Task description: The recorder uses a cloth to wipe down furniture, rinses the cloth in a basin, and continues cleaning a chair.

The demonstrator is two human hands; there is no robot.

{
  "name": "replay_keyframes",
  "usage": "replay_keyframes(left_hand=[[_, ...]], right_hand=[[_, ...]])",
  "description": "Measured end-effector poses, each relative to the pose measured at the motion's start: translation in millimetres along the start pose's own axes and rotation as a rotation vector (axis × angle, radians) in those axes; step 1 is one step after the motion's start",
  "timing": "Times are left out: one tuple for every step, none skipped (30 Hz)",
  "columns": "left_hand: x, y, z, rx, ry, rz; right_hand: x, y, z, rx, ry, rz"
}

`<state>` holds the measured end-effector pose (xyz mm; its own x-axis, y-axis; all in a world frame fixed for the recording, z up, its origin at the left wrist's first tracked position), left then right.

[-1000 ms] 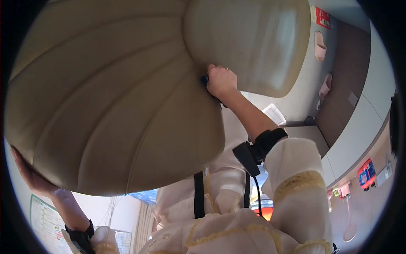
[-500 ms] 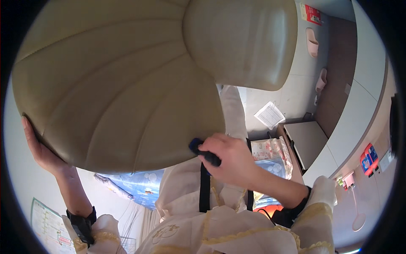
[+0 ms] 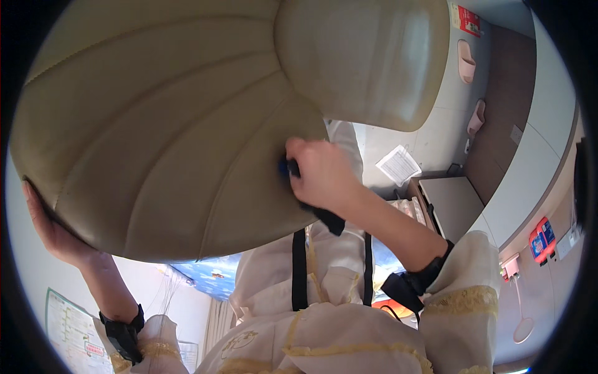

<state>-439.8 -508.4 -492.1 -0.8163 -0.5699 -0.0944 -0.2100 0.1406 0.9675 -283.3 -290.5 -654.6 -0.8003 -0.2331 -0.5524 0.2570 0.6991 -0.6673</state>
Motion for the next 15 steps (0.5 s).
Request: replay_keyframes(left_hand=[[2.4, 0.8, -4.7, 0.007, 0.005, 0.037], [3.5, -1.9, -7.2, 0.014, 0.007, 0.073], [3.9, -2.8, -6.8, 0.007, 0.002, 0.076], [4.0, -3.2, -6.8, 0.053, -0.017, 0.103], [5.2, -5.1, -4.8, 0.096, -0.04, 0.13], [5.5, -3.5, -4.3, 0.093, -0.042, 0.138], [5.9, -2.2, -3.0, 0.054, -0.057, 0.116], [6.2, -1.7, -5.6, 0.028, -0.068, 0.092], [7.1, -1.3, -6.0, 0.031, -0.07, 0.093], [8.7, -1.8, -4.4, 0.003, -0.084, 0.051], [9.3, -1.0, -4.2, -0.017, -0.094, 0.013], [6.3, -0.9, -1.3, -0.016, -0.095, 0.013], [0.3, -1.3, 3.7, 0.016, -0.081, 0.018], [-3.2, 1.4, 5.8, 0.049, -0.066, 0.026], [-0.7, -1.8, 1.4, 0.048, -0.067, 0.024]], right_hand=[[9.1, 4.8, 4.1, -0.049, 0.021, 0.028], [19.2, 13.9, 9.6, -0.098, 0.044, 0.059], [29.1, 24.2, 10.9, -0.101, 0.052, 0.061], [40.1, 35.6, 12.5, -0.156, 0.045, 0.093], [50.2, 47.0, 13.5, -0.211, 0.042, 0.13], [58.9, 54.2, 15.1, -0.209, 0.05, 0.128], [65.9, 61.6, 15.5, -0.185, 0.018, 0.205], [68.2, 62.3, 19.0, -0.153, -0.026, 0.278], [65.5, 64.3, 18.3, -0.149, -0.026, 0.278], [60.4, 68.5, 12.7, -0.071, -0.012, 0.272], [57.1, 67.1, 7.7, 0.012, -0.003, 0.258], [51.4, 62.3, 3.5, 0.014, -0.003, 0.259], [40.6, 53.8, -0.6, 0.09, -0.092, 0.156], [28.4, 42.0, -7.0, 0.167, -0.179, 0.049], [14.1, 29.8, -11.6, 0.209, -0.184, -0.006]])
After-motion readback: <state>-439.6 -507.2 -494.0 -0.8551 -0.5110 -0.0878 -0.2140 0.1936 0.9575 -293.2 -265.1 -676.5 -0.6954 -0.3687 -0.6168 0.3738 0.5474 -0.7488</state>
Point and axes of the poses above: each hand's wrist, its own x-axis towards the middle knuckle, its own z-axis out of the palm, y = z × x, the point moved 1 cm from there along x, towards the middle knuckle, and after that the axes turned 8 degrees about -x, right-handed, at the moved point
